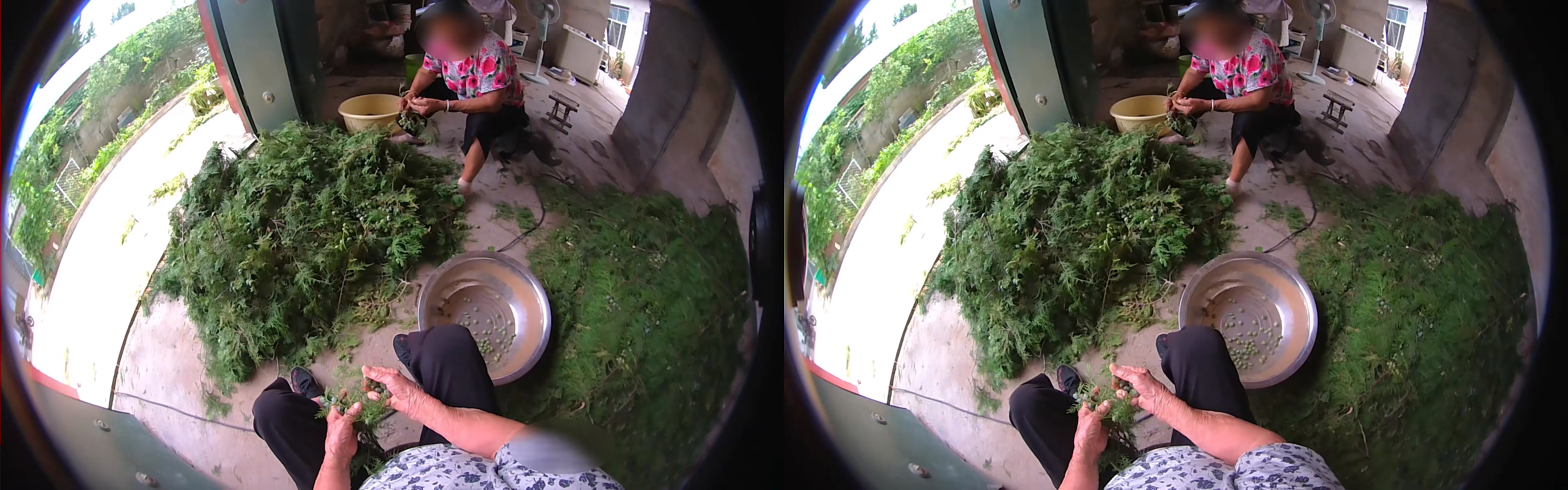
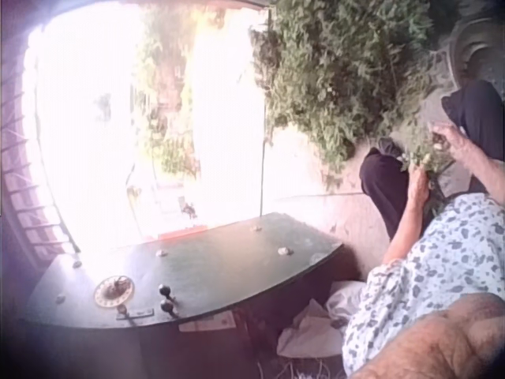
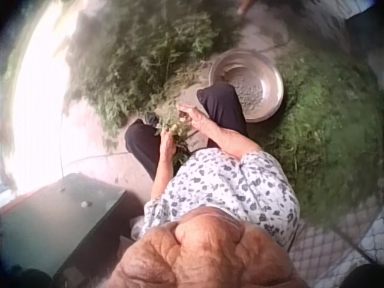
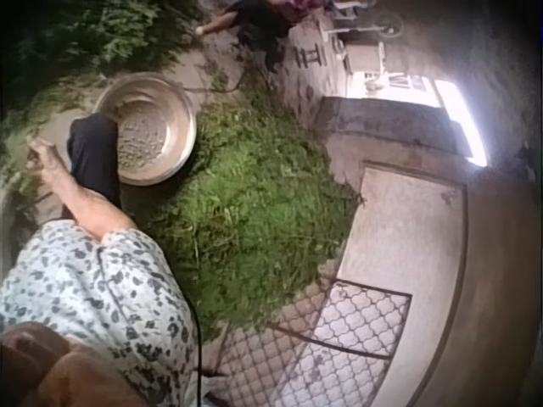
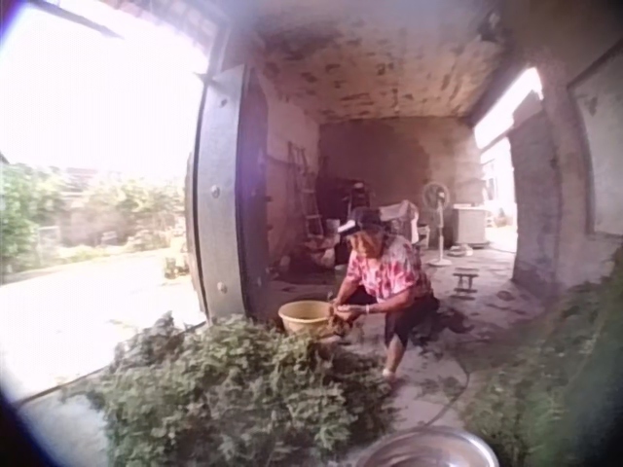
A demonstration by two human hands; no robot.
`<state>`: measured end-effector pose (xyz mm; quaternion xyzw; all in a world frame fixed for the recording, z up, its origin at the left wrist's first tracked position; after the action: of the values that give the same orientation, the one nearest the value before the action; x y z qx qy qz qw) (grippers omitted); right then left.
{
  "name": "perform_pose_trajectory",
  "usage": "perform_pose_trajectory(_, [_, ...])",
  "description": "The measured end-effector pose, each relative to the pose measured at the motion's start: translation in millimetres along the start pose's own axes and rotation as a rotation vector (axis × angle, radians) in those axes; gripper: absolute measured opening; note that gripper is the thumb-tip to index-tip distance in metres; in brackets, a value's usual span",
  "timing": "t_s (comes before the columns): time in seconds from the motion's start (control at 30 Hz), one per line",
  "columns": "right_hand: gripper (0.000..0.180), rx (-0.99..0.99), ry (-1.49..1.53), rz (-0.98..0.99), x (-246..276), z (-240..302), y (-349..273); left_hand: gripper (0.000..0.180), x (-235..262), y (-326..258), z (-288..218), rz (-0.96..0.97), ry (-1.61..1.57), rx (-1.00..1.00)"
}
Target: Stripping small green cones or berries from thuja branches into a bowl.
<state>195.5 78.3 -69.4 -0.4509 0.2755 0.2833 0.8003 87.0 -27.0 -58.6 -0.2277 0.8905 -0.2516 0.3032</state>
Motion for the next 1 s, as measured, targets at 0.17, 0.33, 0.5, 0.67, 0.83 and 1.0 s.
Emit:
perform_pose_trajectory(0.17, [0.020, 0.304, -0.849, 0.191, -8, -2, 10, 0.041, 8, 8, -9, -0.115, -0.026, -0.042])
perform_pose_trajectory(0.33, [0.021, 0.024, -0.425, 0.214, -11, 1, 7, 0.038, 9, 13, -10, -0.136, -0.047, -0.102])
perform_pose_trajectory(0.5, [0.023, 0.100, -0.527, 0.128, -9, 3, 4, 0.035, 12, 24, -11, -0.161, -0.083, -0.099])
perform_pose_trajectory(0.67, [0.022, 0.852, -1.164, 0.241, -29, -17, -4, 0.026, 19, 27, 3, -0.123, -0.175, -0.169])
perform_pose_trajectory(0.83, [0.026, 0.381, -0.807, -0.098, -17, 7, -9, 0.019, 18, 18, -2, -0.276, -0.081, -0.196])
perform_pose_trajectory(1.0, [0.032, 0.691, -1.282, 0.070, -44, -1, -14, 0.025, 13, 35, -3, -0.214, -0.007, -0.246])
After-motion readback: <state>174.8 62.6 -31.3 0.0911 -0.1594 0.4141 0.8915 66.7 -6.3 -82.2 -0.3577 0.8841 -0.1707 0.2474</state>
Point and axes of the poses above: each hand's wrist, its own y-axis towards the middle knuckle, its own x-axis out of the back of the hand, z = x × y, the point moved 3 cm from there along y, towards the middle knuckle, and after that the axes turned 1 degree about -x, right-handed, at the moved point
